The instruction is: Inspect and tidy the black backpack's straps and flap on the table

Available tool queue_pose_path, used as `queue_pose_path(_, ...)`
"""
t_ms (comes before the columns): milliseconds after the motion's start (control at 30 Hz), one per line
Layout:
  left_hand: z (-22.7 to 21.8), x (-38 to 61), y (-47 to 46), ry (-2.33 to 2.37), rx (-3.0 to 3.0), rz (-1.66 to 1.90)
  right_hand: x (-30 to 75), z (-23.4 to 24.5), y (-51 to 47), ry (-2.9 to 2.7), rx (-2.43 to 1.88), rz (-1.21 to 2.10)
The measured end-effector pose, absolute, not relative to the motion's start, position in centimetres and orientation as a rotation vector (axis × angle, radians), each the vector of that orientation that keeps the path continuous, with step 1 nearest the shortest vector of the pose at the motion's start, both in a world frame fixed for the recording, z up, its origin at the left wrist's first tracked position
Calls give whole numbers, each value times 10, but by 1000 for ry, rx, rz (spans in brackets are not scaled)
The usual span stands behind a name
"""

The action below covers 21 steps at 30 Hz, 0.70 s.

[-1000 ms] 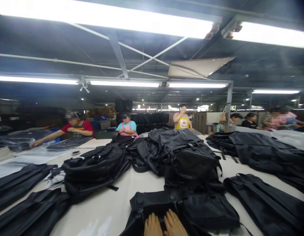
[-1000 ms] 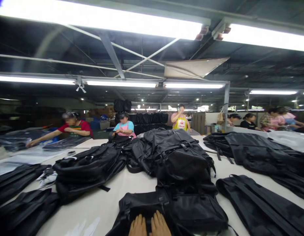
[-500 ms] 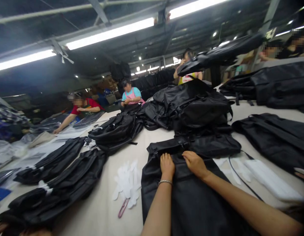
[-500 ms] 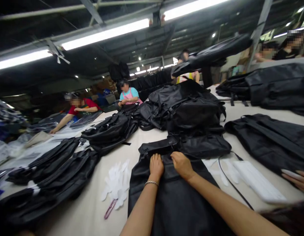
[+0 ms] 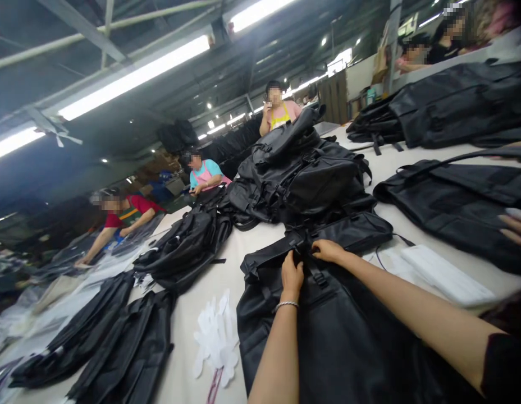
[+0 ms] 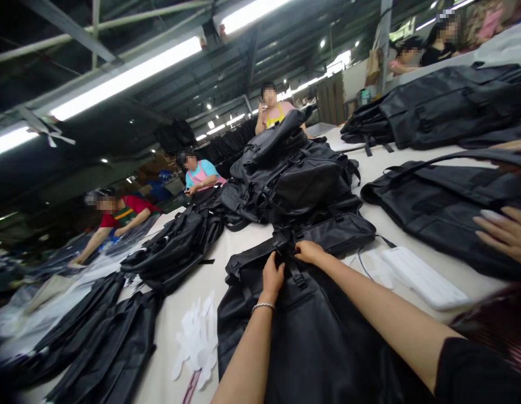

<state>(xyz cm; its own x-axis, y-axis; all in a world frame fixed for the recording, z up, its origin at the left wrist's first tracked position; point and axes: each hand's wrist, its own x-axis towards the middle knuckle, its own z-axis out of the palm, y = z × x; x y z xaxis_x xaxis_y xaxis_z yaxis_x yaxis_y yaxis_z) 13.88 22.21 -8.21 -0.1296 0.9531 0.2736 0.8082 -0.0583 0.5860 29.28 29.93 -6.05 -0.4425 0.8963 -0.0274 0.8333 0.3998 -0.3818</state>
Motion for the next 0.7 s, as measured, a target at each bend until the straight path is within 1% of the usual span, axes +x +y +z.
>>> queue_pose_path(67,-81,135,235,1973,1826,904,293,-62,299,-2511,-1523,483)
queue_pose_path(267,-74,125,251,2023,1817,657,292,-67,296,-2541,-1496,369)
queue_pose_path(533,-68,143,253,2386,1849,314,294,-77,293,-2360,-1733,231)
queue_pose_path(700,-71,148,254,2440,1843,266,288,-70,299,-2435,-1650,216)
